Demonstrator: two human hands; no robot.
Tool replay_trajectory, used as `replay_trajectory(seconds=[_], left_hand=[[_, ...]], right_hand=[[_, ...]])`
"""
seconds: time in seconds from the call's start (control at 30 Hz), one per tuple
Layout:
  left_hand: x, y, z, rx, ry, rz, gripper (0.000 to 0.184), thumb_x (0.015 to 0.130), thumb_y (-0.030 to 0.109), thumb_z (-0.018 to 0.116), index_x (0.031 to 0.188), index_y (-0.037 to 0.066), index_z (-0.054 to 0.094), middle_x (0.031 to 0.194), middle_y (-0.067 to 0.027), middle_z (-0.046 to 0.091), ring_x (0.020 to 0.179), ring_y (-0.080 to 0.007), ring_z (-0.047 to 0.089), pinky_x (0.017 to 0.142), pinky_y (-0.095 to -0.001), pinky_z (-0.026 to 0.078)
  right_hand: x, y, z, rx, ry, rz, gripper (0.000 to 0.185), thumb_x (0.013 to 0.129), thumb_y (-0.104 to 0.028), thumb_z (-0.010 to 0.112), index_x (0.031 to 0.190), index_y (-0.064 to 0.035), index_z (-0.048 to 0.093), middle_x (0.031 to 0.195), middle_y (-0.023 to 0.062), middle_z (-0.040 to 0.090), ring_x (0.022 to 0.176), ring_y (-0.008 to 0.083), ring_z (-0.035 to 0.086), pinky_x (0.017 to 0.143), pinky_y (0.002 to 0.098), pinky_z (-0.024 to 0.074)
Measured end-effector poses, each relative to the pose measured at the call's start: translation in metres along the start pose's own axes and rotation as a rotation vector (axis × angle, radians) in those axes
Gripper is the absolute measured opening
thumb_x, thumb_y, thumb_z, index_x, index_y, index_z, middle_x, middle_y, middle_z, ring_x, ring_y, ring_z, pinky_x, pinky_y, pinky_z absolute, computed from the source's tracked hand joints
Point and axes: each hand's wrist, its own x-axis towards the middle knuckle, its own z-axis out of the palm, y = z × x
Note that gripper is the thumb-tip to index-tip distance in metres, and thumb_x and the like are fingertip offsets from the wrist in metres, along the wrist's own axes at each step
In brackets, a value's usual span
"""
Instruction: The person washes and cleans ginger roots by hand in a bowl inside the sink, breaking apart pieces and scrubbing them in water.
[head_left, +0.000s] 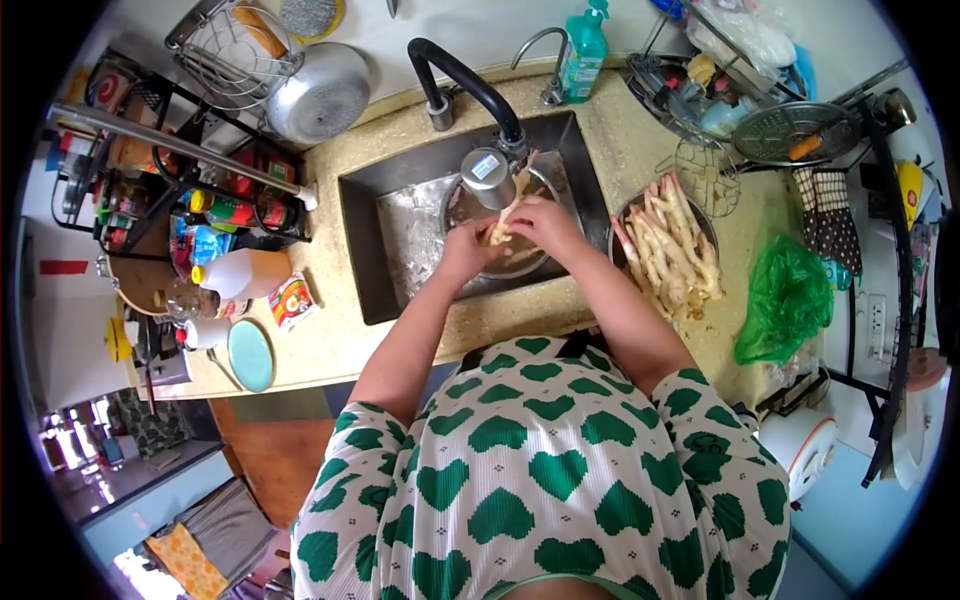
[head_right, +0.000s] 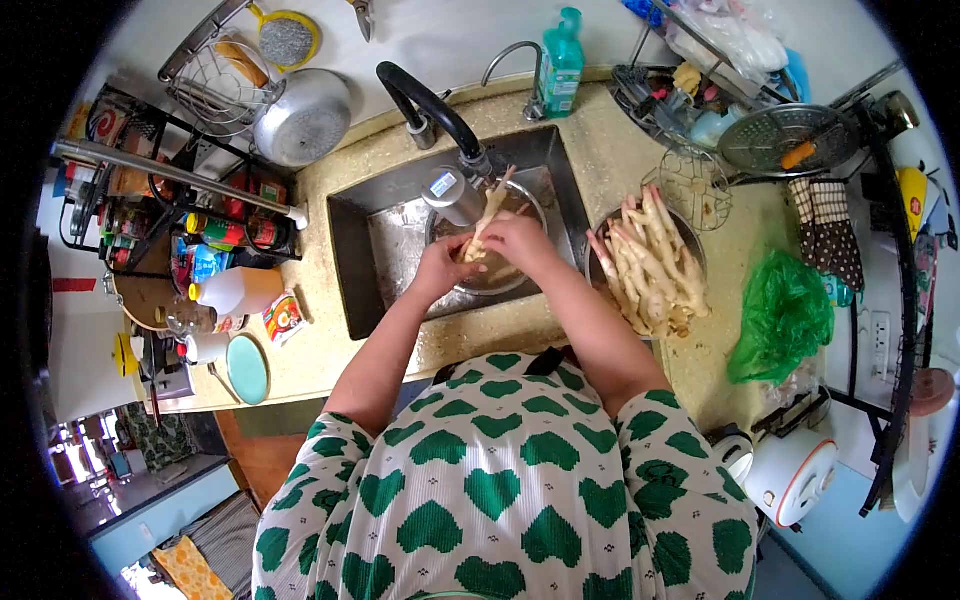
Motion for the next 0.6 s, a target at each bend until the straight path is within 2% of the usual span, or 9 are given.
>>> replay_trajectory(seconds=[0.2,0.23,0.33,0.43,0.53,0.6], left_hand=[[0.004,-0.011,0.008,-0.396,-0.060,-0.063,0.058,0.072,0.012,0.084,0.125,0.004,0.061,0.097,-0.0041,0.067,0.082,-0.0102,0.060,0.070,-0.0257,0.049],[0.003,-0.008,0.007,-0.380,-0.088,-0.091,0.057,0.074,0.010,0.082,0.126,0.004,0.060,0.098,-0.0030,0.067,0.083,-0.0097,0.059,0.071,-0.0250,0.049],[0.000,0.004,0.003,-0.374,-0.144,-0.169,0.056,0.077,0.005,0.079,0.129,0.002,0.057,0.101,-0.0007,0.065,0.085,-0.0089,0.058,0.074,-0.0233,0.048],[-0.001,0.012,0.006,-0.484,-0.140,-0.216,0.057,0.079,0.005,0.077,0.132,0.003,0.054,0.104,-0.0006,0.063,0.088,-0.0089,0.057,0.076,-0.0229,0.048],[-0.001,0.012,0.015,-0.586,-0.092,-0.201,0.061,0.081,0.005,0.076,0.135,0.004,0.049,0.111,-0.0021,0.061,0.094,-0.0100,0.056,0.080,-0.0238,0.047],[0.000,0.008,0.024,-0.560,-0.044,-0.158,0.063,0.080,0.006,0.076,0.136,0.004,0.046,0.114,-0.0040,0.060,0.099,-0.0118,0.056,0.084,-0.0253,0.047]], right_hand=[[0.000,-0.007,0.001,0.026,0.066,0.024,0.015,0.073,-0.012,0.077,0.086,-0.0069,0.070,0.089,0.0101,0.065,0.080,0.0289,0.064,0.070,0.0350,0.0508],[-0.001,-0.008,0.002,0.050,0.096,0.019,0.015,0.073,-0.012,0.077,0.085,-0.0070,0.070,0.089,0.0100,0.065,0.079,0.0287,0.064,0.070,0.0345,0.0509],[-0.001,0.007,-0.002,0.088,-0.025,0.063,0.014,0.075,-0.010,0.076,0.087,-0.0057,0.070,0.089,0.0098,0.065,0.079,0.0255,0.065,0.070,0.0314,0.0513],[-0.005,0.023,0.009,0.281,0.064,0.165,0.016,0.078,-0.008,0.075,0.091,-0.0022,0.067,0.089,0.0082,0.066,0.079,0.0179,0.065,0.070,0.0282,0.0511],[-0.001,0.031,0.017,0.852,0.125,0.461,0.018,0.082,-0.006,0.074,0.094,0.0010,0.063,0.090,0.0060,0.066,0.080,0.0117,0.063,0.070,0.0260,0.0508],[-0.003,0.031,0.018,0.704,0.104,0.421,0.014,0.085,-0.004,0.068,0.095,0.0012,0.060,0.089,0.0050,0.066,0.081,0.0102,0.063,0.072,0.0250,0.0511]])
